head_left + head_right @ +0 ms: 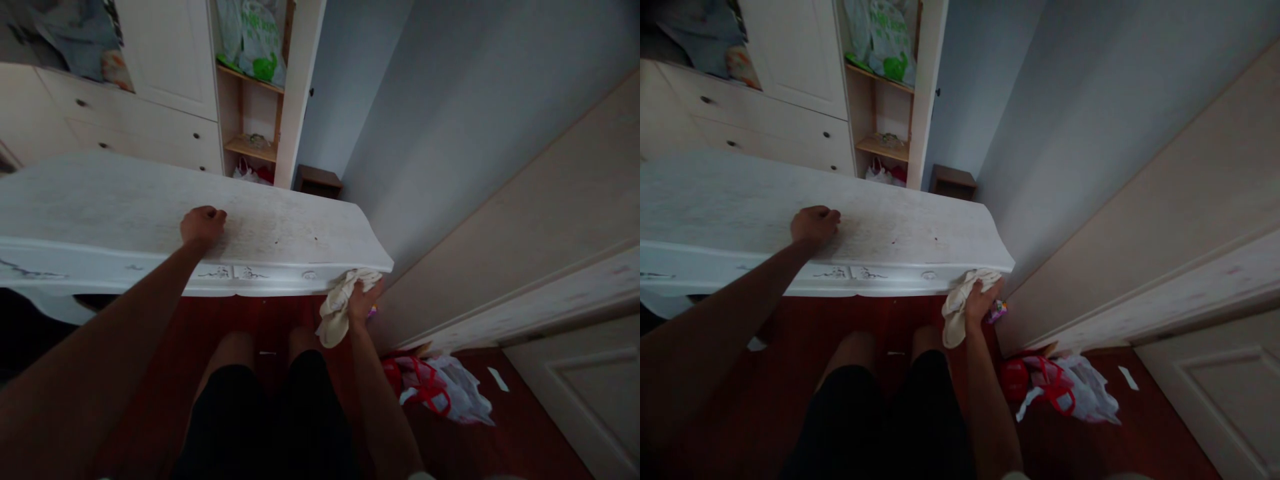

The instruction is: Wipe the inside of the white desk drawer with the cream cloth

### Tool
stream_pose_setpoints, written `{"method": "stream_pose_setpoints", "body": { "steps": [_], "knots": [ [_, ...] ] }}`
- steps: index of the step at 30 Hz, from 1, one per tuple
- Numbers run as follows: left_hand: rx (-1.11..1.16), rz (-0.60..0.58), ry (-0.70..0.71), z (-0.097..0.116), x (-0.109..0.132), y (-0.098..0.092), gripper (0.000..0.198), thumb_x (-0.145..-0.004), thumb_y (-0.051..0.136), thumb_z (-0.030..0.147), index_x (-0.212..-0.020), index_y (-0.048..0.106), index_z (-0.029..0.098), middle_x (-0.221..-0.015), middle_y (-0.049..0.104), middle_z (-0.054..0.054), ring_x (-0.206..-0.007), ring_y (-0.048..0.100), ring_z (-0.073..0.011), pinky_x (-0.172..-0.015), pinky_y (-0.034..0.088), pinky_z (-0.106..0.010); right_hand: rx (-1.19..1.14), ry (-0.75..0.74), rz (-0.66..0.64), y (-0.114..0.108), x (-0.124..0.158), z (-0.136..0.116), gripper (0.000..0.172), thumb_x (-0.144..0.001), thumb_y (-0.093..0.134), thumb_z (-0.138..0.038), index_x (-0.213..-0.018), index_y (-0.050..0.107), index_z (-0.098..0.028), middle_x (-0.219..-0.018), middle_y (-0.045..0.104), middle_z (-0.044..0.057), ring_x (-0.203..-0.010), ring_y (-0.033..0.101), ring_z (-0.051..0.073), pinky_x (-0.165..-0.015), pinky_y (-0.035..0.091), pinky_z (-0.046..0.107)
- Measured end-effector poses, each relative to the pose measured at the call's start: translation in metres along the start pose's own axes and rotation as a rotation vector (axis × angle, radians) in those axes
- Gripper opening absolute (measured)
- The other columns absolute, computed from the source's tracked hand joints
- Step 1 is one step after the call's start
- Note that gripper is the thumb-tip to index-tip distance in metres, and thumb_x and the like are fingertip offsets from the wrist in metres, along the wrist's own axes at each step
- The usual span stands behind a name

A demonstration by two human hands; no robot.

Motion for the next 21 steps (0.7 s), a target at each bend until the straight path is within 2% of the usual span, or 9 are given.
{"method": "stream_pose_setpoints", "body": {
  "steps": [2, 4, 7, 10, 14, 16, 19, 21],
  "knots": [
    [0.028, 0.011, -0.009, -0.001, 0.000, 0.000, 0.027, -0.085, 0.051, 0.034, -0.086, 0.074, 0.019, -0.083, 0.073, -0.009, -0.088, 0.065, -0.0259, -0.073, 0.042, -0.033, 0.017, 0.077, 0.081, 0.010, 0.006, -0.008, 0.075, -0.095, 0.033, -0.043, -0.159, 0.017, -0.009, -0.160, 0.035, 0.027, -0.153, 0.032, 0.033, -0.122, 0.031, 0.058],
    [0.057, 0.021, -0.013, -0.003, -0.002, 0.001, 0.024, -0.084, 0.052, 0.033, -0.080, 0.072, 0.021, -0.081, 0.072, -0.009, -0.090, 0.066, -0.0279, -0.074, 0.044, -0.035, 0.013, 0.110, 0.114, 0.024, 0.017, -0.019, 0.074, -0.095, 0.033, -0.043, -0.159, 0.022, -0.006, -0.156, 0.040, 0.028, -0.150, 0.037, 0.033, -0.121, 0.034, 0.055],
    [0.078, 0.034, -0.011, -0.005, -0.005, 0.002, 0.023, -0.083, 0.051, 0.033, -0.076, 0.070, 0.022, -0.080, 0.072, -0.008, -0.091, 0.067, -0.0286, -0.076, 0.045, -0.036, -0.012, 0.037, 0.085, 0.048, 0.038, -0.044, 0.071, -0.099, 0.031, -0.043, -0.160, 0.022, -0.010, -0.151, 0.047, 0.026, -0.144, 0.046, 0.033, -0.117, 0.040, 0.054],
    [0.094, 0.034, -0.020, -0.007, -0.006, 0.003, 0.022, -0.083, 0.051, 0.032, -0.076, 0.070, 0.022, -0.078, 0.071, -0.008, -0.092, 0.067, -0.0278, -0.077, 0.046, -0.036, -0.048, 0.004, 0.029, 0.070, 0.060, -0.063, 0.073, -0.100, 0.033, -0.043, -0.164, 0.014, -0.012, -0.154, 0.045, 0.025, -0.145, 0.043, 0.035, -0.117, 0.036, 0.060],
    [0.107, 0.035, -0.023, -0.006, -0.007, 0.003, 0.024, -0.084, 0.051, 0.032, -0.079, 0.071, 0.022, -0.080, 0.071, -0.009, -0.091, 0.066, -0.0275, -0.079, 0.046, -0.036, -0.027, 0.126, -0.143, 0.094, 0.081, -0.072, 0.077, -0.100, 0.033, -0.038, -0.165, 0.004, -0.009, -0.158, 0.037, 0.030, -0.149, 0.035, 0.041, -0.117, 0.029, 0.068],
    [0.102, 0.028, -0.024, -0.006, -0.007, 0.004, 0.024, -0.084, 0.050, 0.032, -0.081, 0.072, 0.022, -0.080, 0.072, -0.009, -0.091, 0.066, -0.0275, -0.079, 0.046, -0.036, 0.005, 0.171, -0.185, 0.099, 0.090, -0.077, 0.077, -0.100, 0.034, -0.037, -0.165, 0.005, -0.009, -0.156, 0.038, 0.030, -0.148, 0.036, 0.042, -0.117, 0.031, 0.067],
    [0.080, 0.022, -0.027, -0.005, -0.007, 0.004, 0.024, -0.085, 0.051, 0.033, -0.082, 0.071, 0.021, -0.082, 0.072, -0.010, -0.091, 0.066, -0.0278, -0.078, 0.046, -0.036, -0.130, 0.153, -0.152, 0.106, 0.105, -0.093, 0.073, -0.101, 0.038, -0.035, -0.165, 0.011, -0.012, -0.152, 0.043, 0.029, -0.146, 0.039, 0.040, -0.117, 0.032, 0.065],
    [0.067, 0.030, -0.026, -0.005, -0.007, 0.004, 0.024, -0.085, 0.051, 0.033, -0.081, 0.071, 0.022, -0.082, 0.072, -0.010, -0.091, 0.066, -0.0279, -0.078, 0.046, -0.036, -0.229, 0.078, -0.242, 0.126, 0.119, -0.116, 0.070, -0.100, 0.041, -0.032, -0.163, 0.016, -0.014, -0.147, 0.049, 0.027, -0.142, 0.044, 0.039, -0.114, 0.035, 0.065]
  ]
}}
Point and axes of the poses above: each hand's wrist, its own x-axis away from the middle knuckle, its own y-axis out of the palm, z = x × y, the point moved 10 cm from there along -x, towards the middle knuckle
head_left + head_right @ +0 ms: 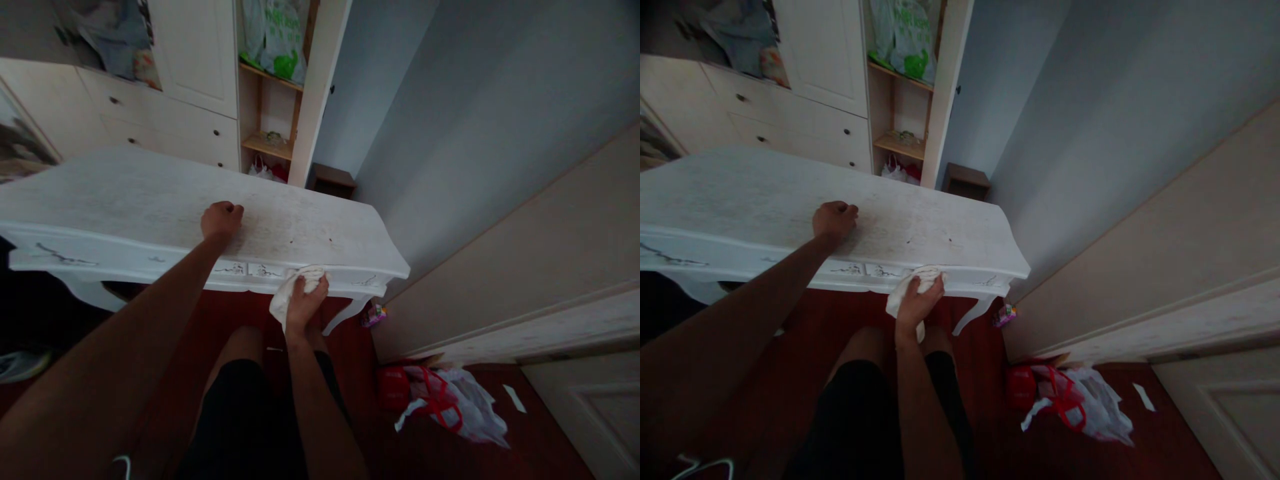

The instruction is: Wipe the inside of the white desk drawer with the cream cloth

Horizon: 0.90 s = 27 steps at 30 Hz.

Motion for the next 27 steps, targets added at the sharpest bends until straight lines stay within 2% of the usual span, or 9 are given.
{"method": "stream_pose_setpoints", "body": {
  "steps": [2, 4, 6, 9, 13, 17, 22, 27],
  "knots": [
    [0.002, 0.012, 0.007, 0.000, 0.001, -0.001, 0.025, -0.085, 0.050, 0.033, -0.080, 0.071, 0.021, -0.081, 0.072, -0.010, -0.091, 0.066, -0.0279, -0.079, 0.046, -0.036, 0.028, -0.048, -0.143, 0.036, 0.014, -0.019, 0.068, -0.100, 0.044, -0.029, -0.161, 0.021, -0.013, -0.144, 0.053, 0.026, -0.138, 0.049, 0.038, -0.111, 0.041, 0.062],
    [0.021, 0.014, 0.019, -0.001, 0.001, -0.001, 0.025, -0.084, 0.050, 0.032, -0.079, 0.071, 0.020, -0.079, 0.071, -0.010, -0.090, 0.067, -0.0280, -0.079, 0.046, -0.036, 0.144, -0.041, -0.202, 0.062, 0.028, -0.035, 0.064, -0.100, 0.045, -0.028, -0.159, 0.026, -0.011, -0.144, 0.052, 0.028, -0.137, 0.049, 0.038, -0.108, 0.043, 0.060],
    [0.048, 0.017, 0.030, -0.001, 0.000, -0.001, 0.024, -0.083, 0.051, 0.031, -0.078, 0.071, 0.019, -0.077, 0.071, -0.010, -0.087, 0.067, -0.0276, -0.078, 0.046, -0.037, 0.263, -0.037, -0.216, 0.077, 0.040, -0.050, 0.059, -0.100, 0.047, -0.029, -0.154, 0.034, -0.010, -0.145, 0.050, 0.028, -0.138, 0.047, 0.038, -0.108, 0.044, 0.058],
    [0.072, 0.040, 0.032, -0.003, -0.001, -0.002, 0.023, -0.082, 0.052, 0.030, -0.077, 0.071, 0.018, -0.075, 0.070, -0.010, -0.083, 0.067, -0.0267, -0.076, 0.047, -0.037, 0.323, -0.161, -0.291, 0.089, 0.052, -0.072, 0.050, -0.096, 0.057, -0.029, -0.144, 0.051, -0.017, -0.143, 0.052, 0.021, -0.135, 0.049, 0.034, -0.108, 0.046, 0.049],
    [0.094, 0.047, 0.026, -0.003, 0.000, -0.003, 0.024, -0.082, 0.051, 0.029, -0.078, 0.071, 0.018, -0.071, 0.069, -0.008, -0.080, 0.066, -0.0249, -0.074, 0.048, -0.035, 0.371, -0.352, -0.371, 0.082, 0.054, -0.076, 0.043, -0.095, 0.058, -0.020, -0.137, 0.064, -0.031, -0.138, 0.057, 0.009, -0.125, 0.056, 0.031, -0.104, 0.048, 0.044],
    [0.111, 0.024, 0.022, -0.002, 0.003, -0.004, 0.025, -0.082, 0.050, 0.029, -0.079, 0.072, 0.018, -0.072, 0.070, -0.008, -0.081, 0.067, -0.0248, -0.076, 0.049, -0.036, 0.487, -0.504, -0.456, 0.075, 0.051, -0.066, 0.043, -0.097, 0.055, -0.018, -0.134, 0.067, -0.038, -0.136, 0.059, 0.006, -0.116, 0.058, 0.028, -0.101, 0.048, 0.043],
    [0.115, 0.025, 0.006, -0.003, 0.005, -0.006, 0.024, -0.083, 0.051, 0.030, -0.079, 0.072, 0.019, -0.076, 0.071, -0.009, -0.085, 0.067, -0.0257, -0.079, 0.048, -0.036, 0.609, -0.582, -0.515, 0.059, 0.042, -0.056, 0.047, -0.092, 0.066, -0.025, -0.137, 0.065, -0.037, -0.140, 0.056, 0.009, -0.119, 0.054, 0.031, -0.102, 0.046, 0.046],
    [0.126, 0.020, 0.014, -0.002, 0.005, -0.007, 0.022, -0.084, 0.052, 0.030, -0.076, 0.070, 0.020, -0.072, 0.070, -0.006, -0.082, 0.065, -0.0244, -0.076, 0.047, -0.034, 0.686, -0.655, -0.454, 0.019, 0.020, -0.031, 0.057, -0.089, 0.071, -0.026, -0.144, 0.059, -0.031, -0.144, 0.055, 0.011, -0.120, 0.053, 0.031, -0.103, 0.044, 0.047]
  ]
}}
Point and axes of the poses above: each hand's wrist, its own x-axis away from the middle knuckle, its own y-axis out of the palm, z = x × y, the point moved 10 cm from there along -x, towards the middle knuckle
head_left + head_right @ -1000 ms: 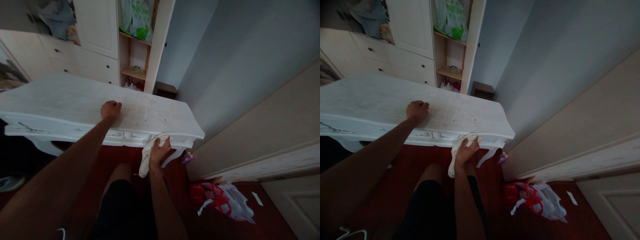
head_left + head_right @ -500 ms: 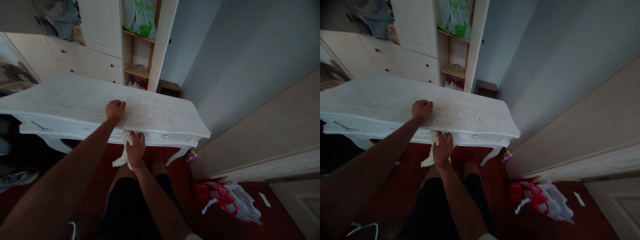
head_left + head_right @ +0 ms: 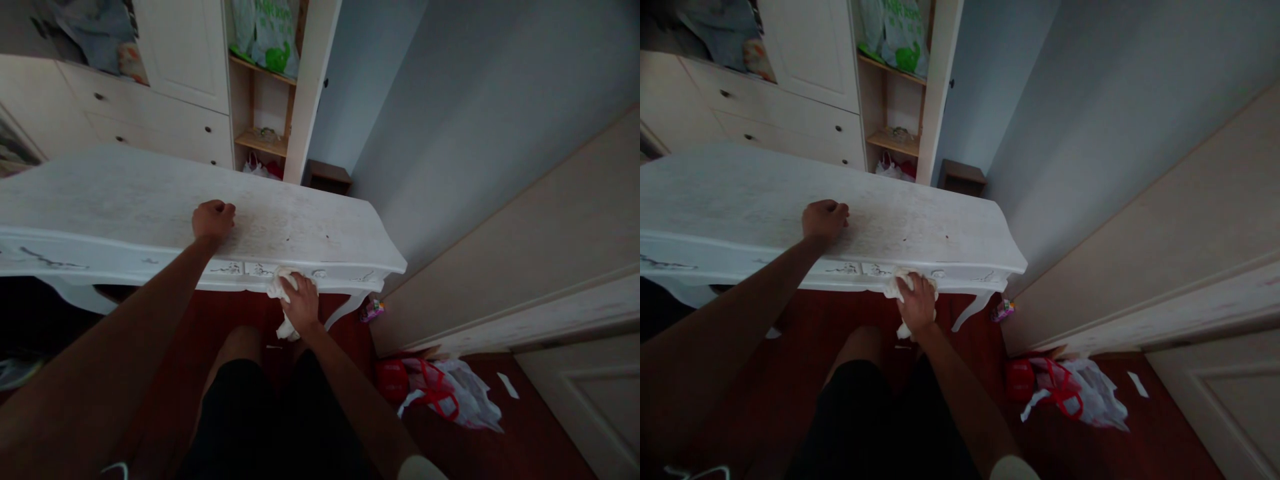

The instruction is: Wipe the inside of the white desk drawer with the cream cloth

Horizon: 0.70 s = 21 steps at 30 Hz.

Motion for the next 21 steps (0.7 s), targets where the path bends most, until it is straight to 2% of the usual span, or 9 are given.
{"method": "stream_pose_setpoints", "body": {
  "steps": [4, 9, 16, 21],
  "knots": [
    [-0.013, 0.015, 0.009, -0.001, -0.001, 0.000, 0.025, -0.083, 0.052, 0.031, -0.080, 0.073, 0.018, -0.070, 0.069, -0.004, -0.075, 0.063, -0.0203, -0.071, 0.045, -0.030, 0.110, -0.069, 0.025, -0.005, 0.020, 0.045, 0.055, -0.089, 0.071, -0.022, -0.142, 0.061, -0.030, -0.146, 0.058, 0.010, -0.121, 0.054, 0.031, -0.103, 0.043, 0.047],
    [-0.009, 0.024, -0.003, -0.002, -0.001, 0.000, 0.028, -0.083, 0.053, 0.030, -0.085, 0.076, 0.015, -0.066, 0.065, -0.002, -0.069, 0.060, -0.0168, -0.067, 0.042, -0.028, 0.209, -0.190, -0.040, -0.004, 0.040, 0.087, 0.054, -0.090, 0.069, -0.019, -0.142, 0.061, -0.032, -0.149, 0.058, 0.008, -0.126, 0.052, 0.032, -0.103, 0.043, 0.048],
    [-0.035, 0.016, -0.002, 0.001, -0.001, -0.001, 0.030, -0.084, 0.053, 0.029, -0.088, 0.078, 0.013, -0.068, 0.066, -0.003, -0.072, 0.060, -0.0170, -0.069, 0.042, -0.028, 0.277, -0.039, 0.004, -0.039, 0.068, 0.180, 0.057, -0.086, 0.067, -0.014, -0.141, 0.062, -0.028, -0.145, 0.059, 0.013, -0.123, 0.054, 0.034, -0.101, 0.046, 0.049],
    [-0.055, 0.031, 0.001, 0.000, -0.002, 0.000, 0.031, -0.083, 0.053, 0.031, -0.089, 0.079, 0.013, -0.069, 0.067, -0.003, -0.072, 0.059, -0.0171, -0.068, 0.041, -0.027, 0.128, 0.094, 0.221, -0.067, 0.092, 0.226, 0.047, -0.090, 0.058, -0.020, -0.136, 0.065, -0.027, -0.138, 0.062, 0.012, -0.123, 0.057, 0.030, -0.104, 0.049, 0.049]
  ]
}}
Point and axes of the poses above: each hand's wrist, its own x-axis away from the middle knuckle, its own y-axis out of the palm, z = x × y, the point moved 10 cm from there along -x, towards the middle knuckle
